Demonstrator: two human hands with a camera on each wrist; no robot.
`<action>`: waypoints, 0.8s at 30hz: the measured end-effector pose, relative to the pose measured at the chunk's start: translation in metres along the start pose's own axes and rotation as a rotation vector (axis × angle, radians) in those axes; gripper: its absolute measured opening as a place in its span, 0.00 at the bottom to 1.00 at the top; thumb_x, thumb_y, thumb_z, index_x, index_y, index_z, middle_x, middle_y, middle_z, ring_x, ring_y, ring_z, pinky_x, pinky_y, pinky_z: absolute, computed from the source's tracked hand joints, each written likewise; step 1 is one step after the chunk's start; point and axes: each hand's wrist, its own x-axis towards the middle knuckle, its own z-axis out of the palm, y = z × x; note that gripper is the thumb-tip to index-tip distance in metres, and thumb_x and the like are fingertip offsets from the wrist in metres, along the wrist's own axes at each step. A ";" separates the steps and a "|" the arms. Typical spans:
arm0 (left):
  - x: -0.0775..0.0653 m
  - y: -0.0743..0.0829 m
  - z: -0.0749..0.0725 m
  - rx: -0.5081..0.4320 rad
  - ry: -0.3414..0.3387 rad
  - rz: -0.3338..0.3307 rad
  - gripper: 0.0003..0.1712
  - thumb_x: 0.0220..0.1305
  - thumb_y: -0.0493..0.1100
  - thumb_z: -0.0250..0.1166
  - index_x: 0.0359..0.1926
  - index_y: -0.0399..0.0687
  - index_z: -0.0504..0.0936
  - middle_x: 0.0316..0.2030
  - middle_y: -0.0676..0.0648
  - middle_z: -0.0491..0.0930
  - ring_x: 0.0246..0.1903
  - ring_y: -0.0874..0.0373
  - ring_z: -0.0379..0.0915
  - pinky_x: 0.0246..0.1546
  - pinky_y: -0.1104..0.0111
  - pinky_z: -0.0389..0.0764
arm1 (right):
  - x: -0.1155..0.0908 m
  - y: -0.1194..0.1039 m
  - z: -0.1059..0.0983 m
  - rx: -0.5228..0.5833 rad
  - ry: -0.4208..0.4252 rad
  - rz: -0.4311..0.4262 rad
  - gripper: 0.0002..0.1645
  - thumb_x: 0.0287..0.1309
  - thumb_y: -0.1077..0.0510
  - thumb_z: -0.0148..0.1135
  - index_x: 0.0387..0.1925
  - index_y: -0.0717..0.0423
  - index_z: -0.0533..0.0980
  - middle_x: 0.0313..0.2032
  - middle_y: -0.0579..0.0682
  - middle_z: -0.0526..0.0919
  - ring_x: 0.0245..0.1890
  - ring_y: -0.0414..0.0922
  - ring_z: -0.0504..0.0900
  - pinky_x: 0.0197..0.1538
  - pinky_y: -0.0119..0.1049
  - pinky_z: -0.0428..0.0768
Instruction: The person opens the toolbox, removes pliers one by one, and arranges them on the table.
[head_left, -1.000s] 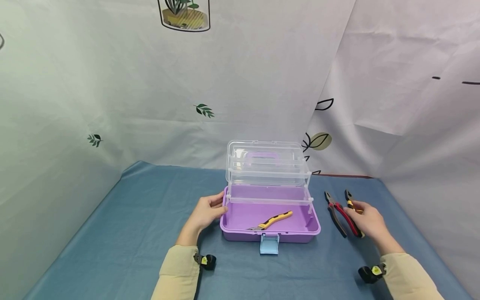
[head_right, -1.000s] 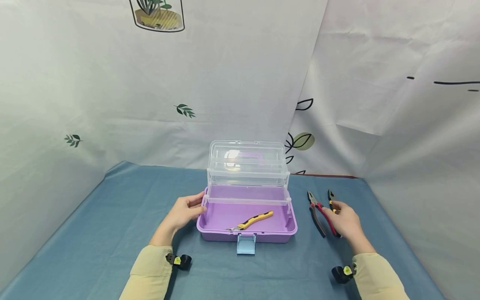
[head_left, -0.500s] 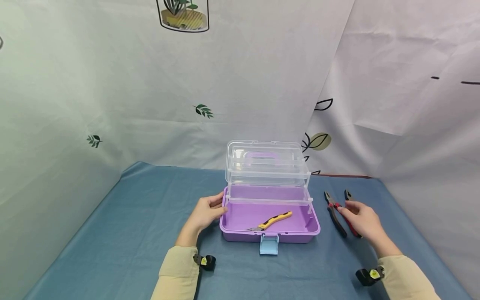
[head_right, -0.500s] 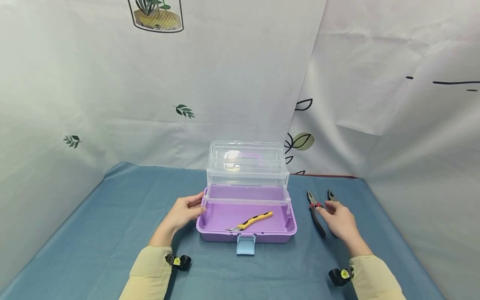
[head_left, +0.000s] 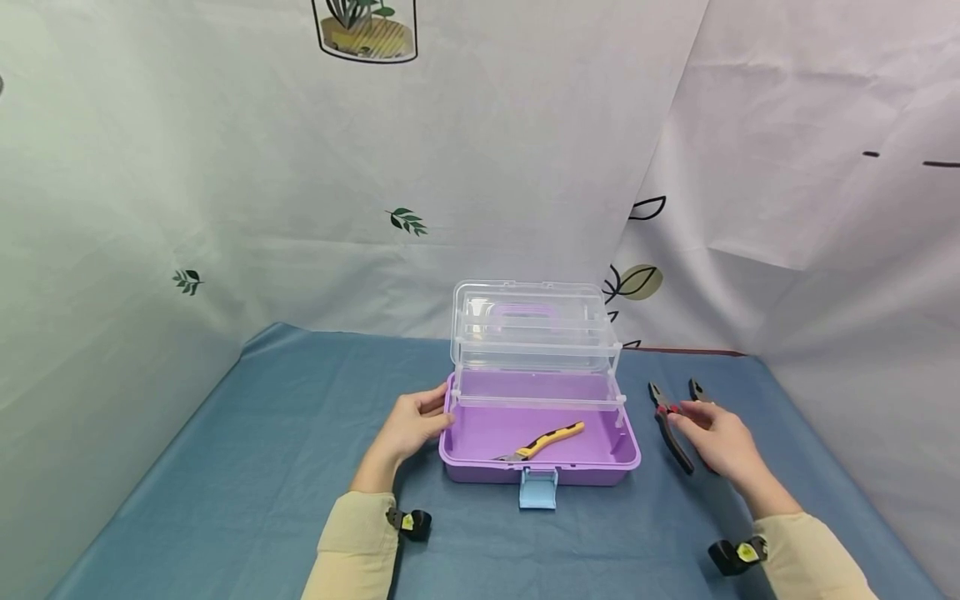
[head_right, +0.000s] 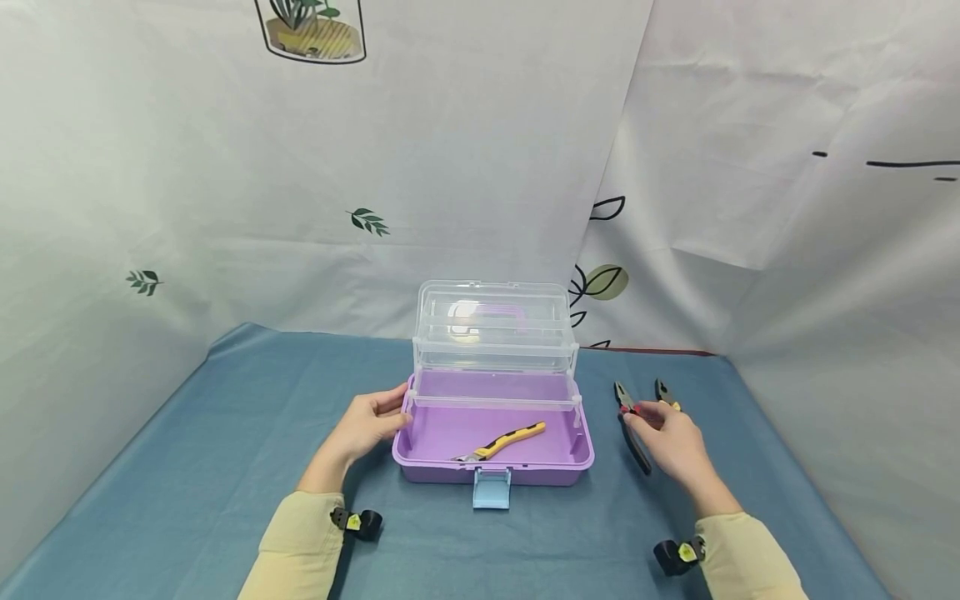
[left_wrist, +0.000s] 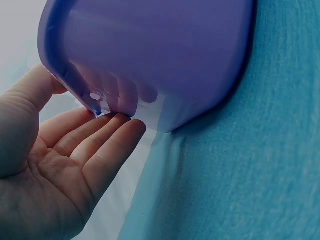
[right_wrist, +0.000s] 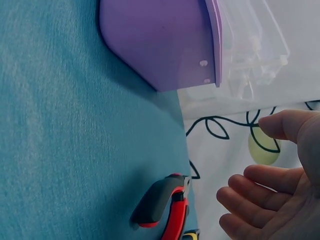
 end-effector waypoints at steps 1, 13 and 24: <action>0.000 0.000 0.000 0.001 -0.001 0.000 0.34 0.58 0.31 0.62 0.66 0.38 0.65 0.60 0.32 0.71 0.59 0.41 0.70 0.49 0.57 0.81 | 0.000 -0.001 0.000 -0.001 0.002 -0.007 0.40 0.64 0.40 0.51 0.62 0.70 0.64 0.57 0.72 0.71 0.55 0.65 0.71 0.53 0.60 0.75; 0.001 -0.002 0.000 0.006 -0.001 0.001 0.34 0.59 0.31 0.62 0.66 0.38 0.65 0.60 0.32 0.71 0.59 0.41 0.70 0.49 0.58 0.82 | -0.007 -0.014 0.002 0.021 0.023 -0.069 0.38 0.64 0.41 0.53 0.60 0.70 0.68 0.53 0.70 0.75 0.52 0.62 0.75 0.50 0.55 0.79; 0.002 -0.001 0.000 0.006 0.003 0.005 0.34 0.57 0.31 0.63 0.66 0.38 0.65 0.59 0.33 0.72 0.59 0.42 0.71 0.48 0.59 0.82 | -0.013 -0.028 0.005 0.017 0.031 -0.137 0.36 0.63 0.41 0.55 0.59 0.66 0.71 0.54 0.67 0.77 0.52 0.60 0.78 0.52 0.55 0.79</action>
